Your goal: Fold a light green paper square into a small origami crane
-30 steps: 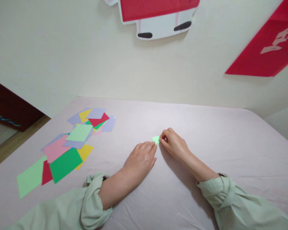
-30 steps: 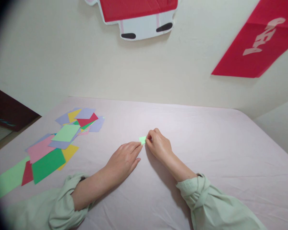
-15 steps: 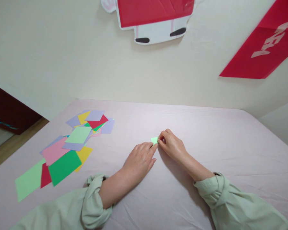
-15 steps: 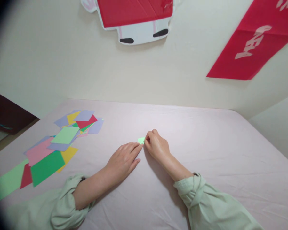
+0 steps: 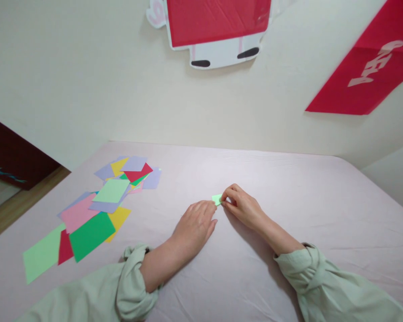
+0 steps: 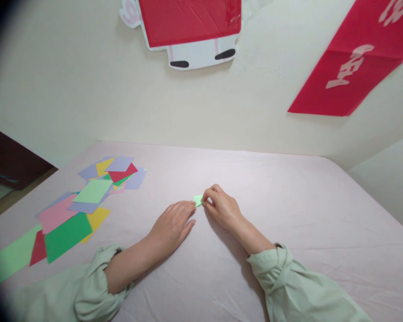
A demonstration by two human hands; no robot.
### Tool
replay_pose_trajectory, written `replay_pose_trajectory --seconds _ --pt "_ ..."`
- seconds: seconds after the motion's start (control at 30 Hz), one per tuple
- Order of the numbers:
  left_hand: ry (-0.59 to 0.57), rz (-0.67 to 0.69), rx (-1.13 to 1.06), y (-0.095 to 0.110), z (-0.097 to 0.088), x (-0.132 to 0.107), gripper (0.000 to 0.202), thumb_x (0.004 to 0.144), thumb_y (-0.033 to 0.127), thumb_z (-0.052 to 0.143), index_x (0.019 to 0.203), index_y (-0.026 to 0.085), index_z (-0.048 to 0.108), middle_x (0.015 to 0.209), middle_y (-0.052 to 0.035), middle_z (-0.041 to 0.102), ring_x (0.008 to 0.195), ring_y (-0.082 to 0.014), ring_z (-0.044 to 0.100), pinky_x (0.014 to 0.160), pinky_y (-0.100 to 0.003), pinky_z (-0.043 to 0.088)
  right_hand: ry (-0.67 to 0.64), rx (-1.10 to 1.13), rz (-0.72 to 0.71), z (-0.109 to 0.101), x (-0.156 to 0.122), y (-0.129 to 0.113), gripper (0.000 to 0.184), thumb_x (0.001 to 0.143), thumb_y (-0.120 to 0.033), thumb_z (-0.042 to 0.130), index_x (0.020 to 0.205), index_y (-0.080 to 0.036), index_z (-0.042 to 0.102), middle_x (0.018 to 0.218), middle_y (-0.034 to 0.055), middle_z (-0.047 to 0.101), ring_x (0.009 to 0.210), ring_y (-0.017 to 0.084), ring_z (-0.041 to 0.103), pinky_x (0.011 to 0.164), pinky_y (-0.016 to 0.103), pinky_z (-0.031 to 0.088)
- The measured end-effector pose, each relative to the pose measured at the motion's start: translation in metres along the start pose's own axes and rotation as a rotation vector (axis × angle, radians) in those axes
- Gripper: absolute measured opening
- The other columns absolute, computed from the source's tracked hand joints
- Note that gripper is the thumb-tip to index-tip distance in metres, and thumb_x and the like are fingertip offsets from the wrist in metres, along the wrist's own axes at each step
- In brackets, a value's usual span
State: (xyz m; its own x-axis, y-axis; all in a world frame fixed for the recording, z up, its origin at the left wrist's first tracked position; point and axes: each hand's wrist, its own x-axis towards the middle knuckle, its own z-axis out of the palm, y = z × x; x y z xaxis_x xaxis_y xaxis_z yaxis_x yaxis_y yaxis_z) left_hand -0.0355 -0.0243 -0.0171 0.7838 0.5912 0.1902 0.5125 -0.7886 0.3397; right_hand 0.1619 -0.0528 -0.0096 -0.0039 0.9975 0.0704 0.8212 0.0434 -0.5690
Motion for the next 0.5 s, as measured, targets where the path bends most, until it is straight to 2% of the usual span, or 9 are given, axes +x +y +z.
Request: replay_pose_trajectory --seconds 0.1,0.23,0.5 --pt "0.007 -0.048 -0.055 -0.0043 -0.0010 0.0026 0.025 0.090 0.015 0.049 0.115 0.020 0.050 0.111 -0.0070 0.062 0.107 -0.0212 0.057 0.094 -0.040 0.047 -0.008 -0.005 -0.012 0.0004 0.0006 0.0010 0.010 0.086 -0.018 0.054 0.088 -0.023 0.062 0.097 -0.0005 0.057 0.067 0.010 0.051 0.064 0.023 0.037" --pt "0.013 -0.009 -0.081 -0.0091 -0.0018 0.0047 0.028 0.090 0.011 0.048 0.116 0.021 0.053 0.116 -0.0058 0.062 0.112 -0.0203 0.055 0.098 -0.040 0.046 -0.011 0.000 -0.017 0.0002 0.0013 0.0031 0.009 0.086 -0.017 0.054 0.087 -0.023 0.061 0.096 -0.0005 0.056 0.069 0.011 0.051 0.066 0.023 0.037" --pt "0.004 0.067 0.061 -0.0099 -0.0022 0.0050 0.025 0.093 0.013 0.047 0.114 0.018 0.059 0.121 -0.0083 0.064 0.113 -0.0205 0.059 0.097 -0.040 0.048 -0.015 0.019 -0.014 -0.0008 0.0015 0.0018 0.010 0.088 -0.019 0.054 0.087 -0.022 0.063 0.094 -0.0003 0.056 0.069 0.011 0.052 0.066 0.024 0.037"
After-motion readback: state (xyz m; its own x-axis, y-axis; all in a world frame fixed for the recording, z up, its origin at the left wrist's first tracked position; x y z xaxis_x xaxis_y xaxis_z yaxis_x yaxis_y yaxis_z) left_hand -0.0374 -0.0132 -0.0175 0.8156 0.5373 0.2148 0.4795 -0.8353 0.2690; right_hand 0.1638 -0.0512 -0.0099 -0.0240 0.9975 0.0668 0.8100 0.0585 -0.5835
